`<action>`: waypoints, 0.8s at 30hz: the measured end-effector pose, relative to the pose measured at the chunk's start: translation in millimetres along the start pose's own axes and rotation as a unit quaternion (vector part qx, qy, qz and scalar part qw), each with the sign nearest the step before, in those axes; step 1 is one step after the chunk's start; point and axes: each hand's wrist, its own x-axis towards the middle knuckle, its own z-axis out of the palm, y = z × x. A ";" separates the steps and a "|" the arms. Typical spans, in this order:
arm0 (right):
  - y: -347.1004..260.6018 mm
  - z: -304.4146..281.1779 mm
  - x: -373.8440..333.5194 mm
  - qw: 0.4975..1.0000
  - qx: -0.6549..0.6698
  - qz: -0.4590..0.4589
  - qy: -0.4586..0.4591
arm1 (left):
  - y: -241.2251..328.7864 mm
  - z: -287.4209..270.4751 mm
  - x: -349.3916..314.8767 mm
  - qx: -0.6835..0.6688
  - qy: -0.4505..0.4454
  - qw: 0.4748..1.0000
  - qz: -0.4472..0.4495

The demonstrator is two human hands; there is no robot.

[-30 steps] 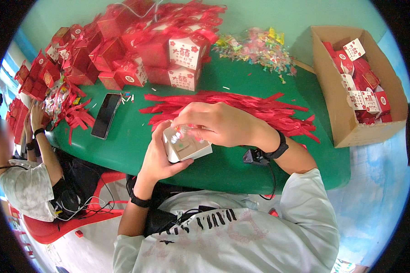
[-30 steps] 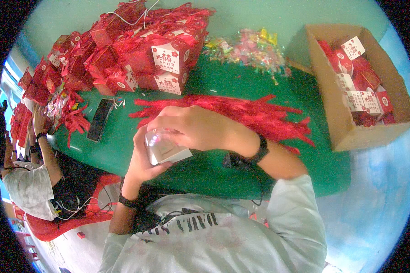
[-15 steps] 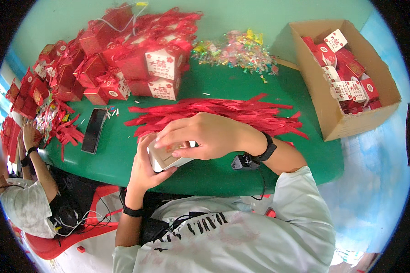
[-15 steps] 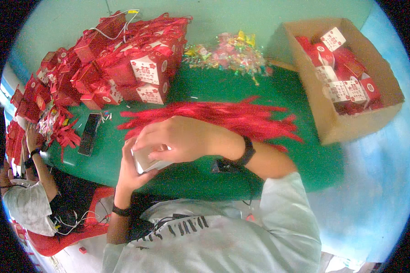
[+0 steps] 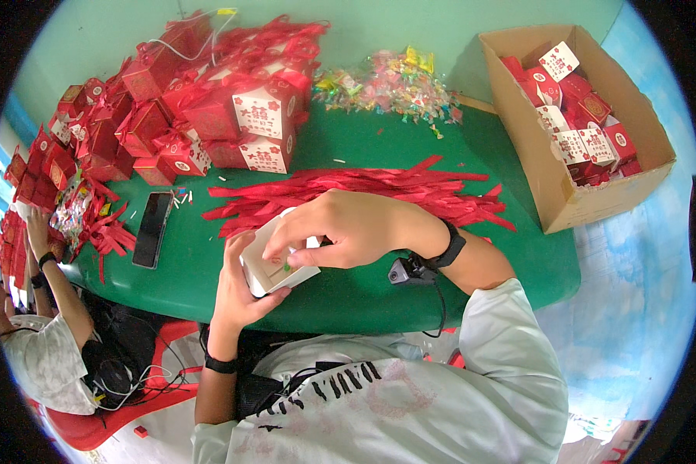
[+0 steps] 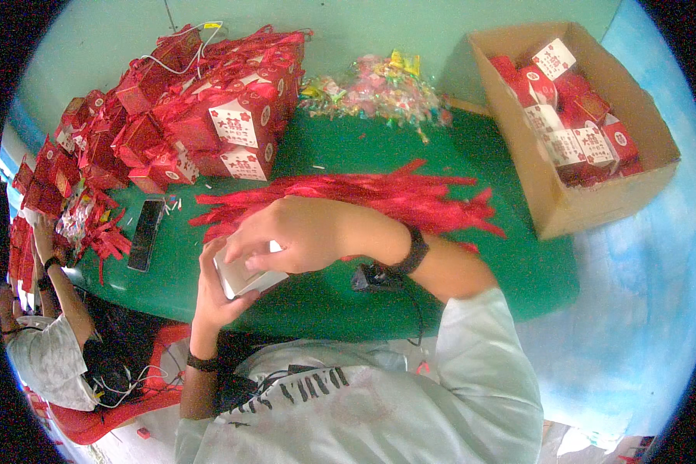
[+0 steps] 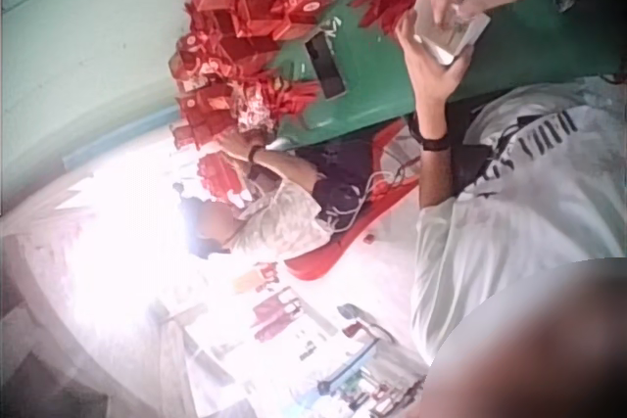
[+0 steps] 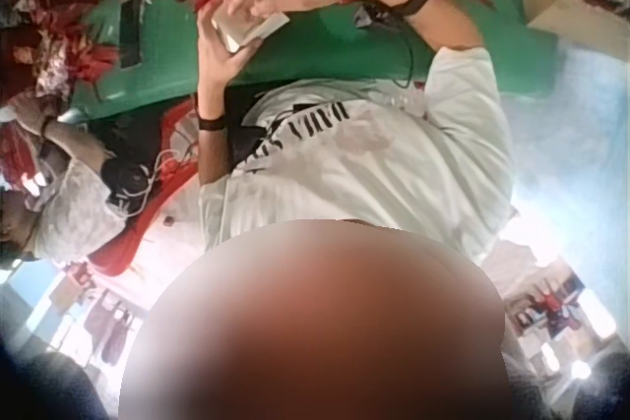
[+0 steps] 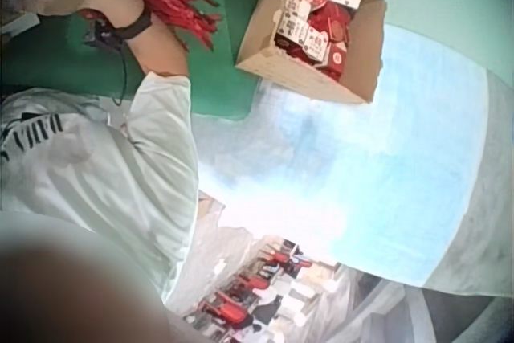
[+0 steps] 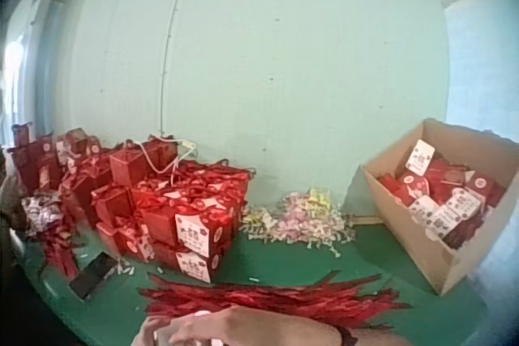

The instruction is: The person assembles small red gift boxes by filling them with wrapped candies, closing the lids, and tying red ribbons around them. Completed boxes are placed into a cardboard box on the right side of the table.

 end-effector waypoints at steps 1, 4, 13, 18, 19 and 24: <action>0.8 2.9 -0.6 1.000 -0.014 0.001 0.007 | 0.6 -0.4 -0.2 0.010 0.000 1.000 0.004; 4.3 8.8 -1.5 0.998 -0.052 0.001 0.020 | 3.4 -1.2 1.7 0.019 0.000 1.000 0.012; 13.7 20.6 0.6 0.992 -0.113 -0.033 0.037 | -1.1 -0.4 1.5 0.011 -0.004 1.000 0.018; 2.4 -7.5 -0.2 0.994 -0.094 0.015 0.053 | -0.2 -0.9 1.5 0.012 0.000 1.000 0.009; 11.6 -23.5 -2.3 0.989 -0.119 -0.032 0.076 | -0.8 -1.1 1.5 0.012 0.002 1.000 0.014; 40.1 -137.5 -66.0 0.919 -0.184 0.089 0.336 | 5.7 -2.5 2.8 0.001 0.004 1.000 0.014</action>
